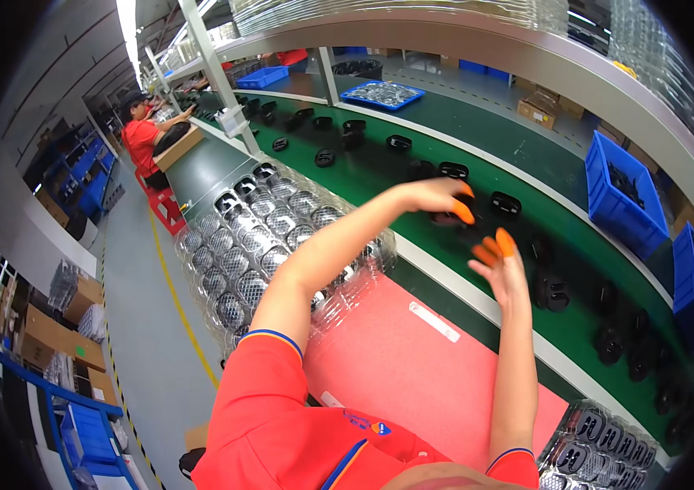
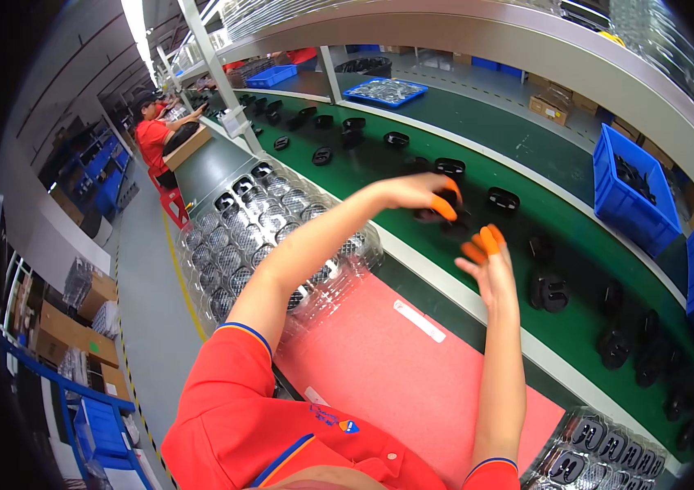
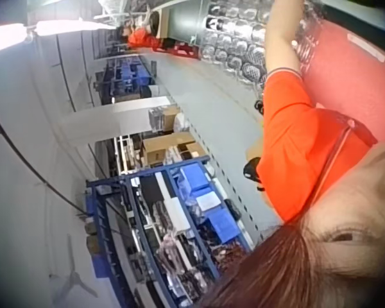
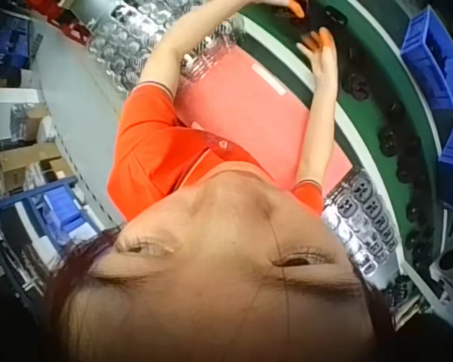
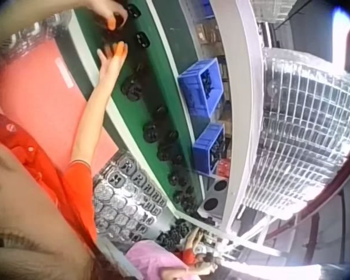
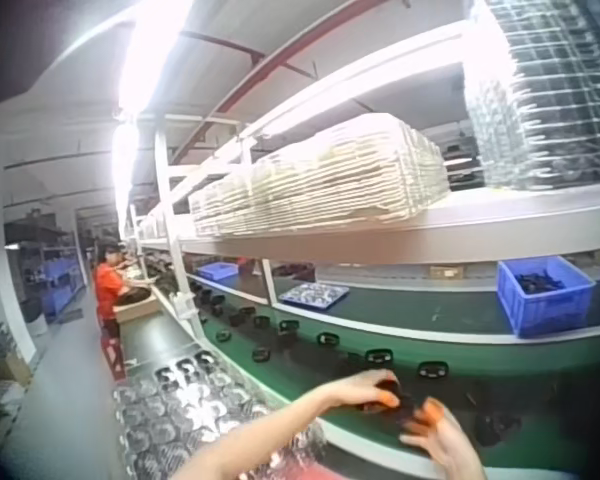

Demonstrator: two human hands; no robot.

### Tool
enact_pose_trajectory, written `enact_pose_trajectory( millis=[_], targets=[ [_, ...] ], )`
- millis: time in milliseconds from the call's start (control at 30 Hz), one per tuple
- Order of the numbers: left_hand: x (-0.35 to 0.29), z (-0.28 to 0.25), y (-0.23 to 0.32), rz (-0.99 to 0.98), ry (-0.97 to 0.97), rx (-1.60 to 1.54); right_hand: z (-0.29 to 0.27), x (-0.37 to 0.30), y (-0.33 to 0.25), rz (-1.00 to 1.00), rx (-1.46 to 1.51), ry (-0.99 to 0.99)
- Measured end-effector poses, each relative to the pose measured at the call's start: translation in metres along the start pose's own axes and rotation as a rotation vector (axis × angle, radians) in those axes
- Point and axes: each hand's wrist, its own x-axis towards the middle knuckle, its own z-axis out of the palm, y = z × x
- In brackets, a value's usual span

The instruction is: Assembling electronic game controller components by attaching thumbstick caps to joystick housings on a production conveyor belt.

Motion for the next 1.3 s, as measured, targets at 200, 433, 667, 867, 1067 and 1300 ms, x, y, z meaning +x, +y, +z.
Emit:
enact_pose_trajectory(
  millis=[200, 433, 667, 867, 1067, 1300],
  targets=[
    [0.011, 0.056, -0.009, 0.169, 0.087, -0.244, -0.026, 0.011, 0.028, 0.067, 0.209, 0.022],
    [0.030, 0.040, -0.054, -0.137, 0.325, -1.135, -0.022, 0.018, 0.035, -0.013, 0.235, 0.082],
    [0.024, 0.036, -0.046, -0.007, 0.194, -1.302, -0.009, 0.006, 0.031, -0.030, 0.391, -0.035],
    [0.031, 0.037, -0.063, -0.042, 0.221, -1.232, -0.008, 0.009, 0.033, -0.133, 0.329, -0.073],
    [0.027, 0.061, -0.035, -0.131, 0.275, -0.481, 0.010, -0.002, 0.026, -0.198, 0.106, 0.052],
    [0.032, 0.082, -0.048, 0.051, 0.538, -0.048, 0.021, -0.009, 0.027, -0.184, -0.156, 0.088]
  ],
)
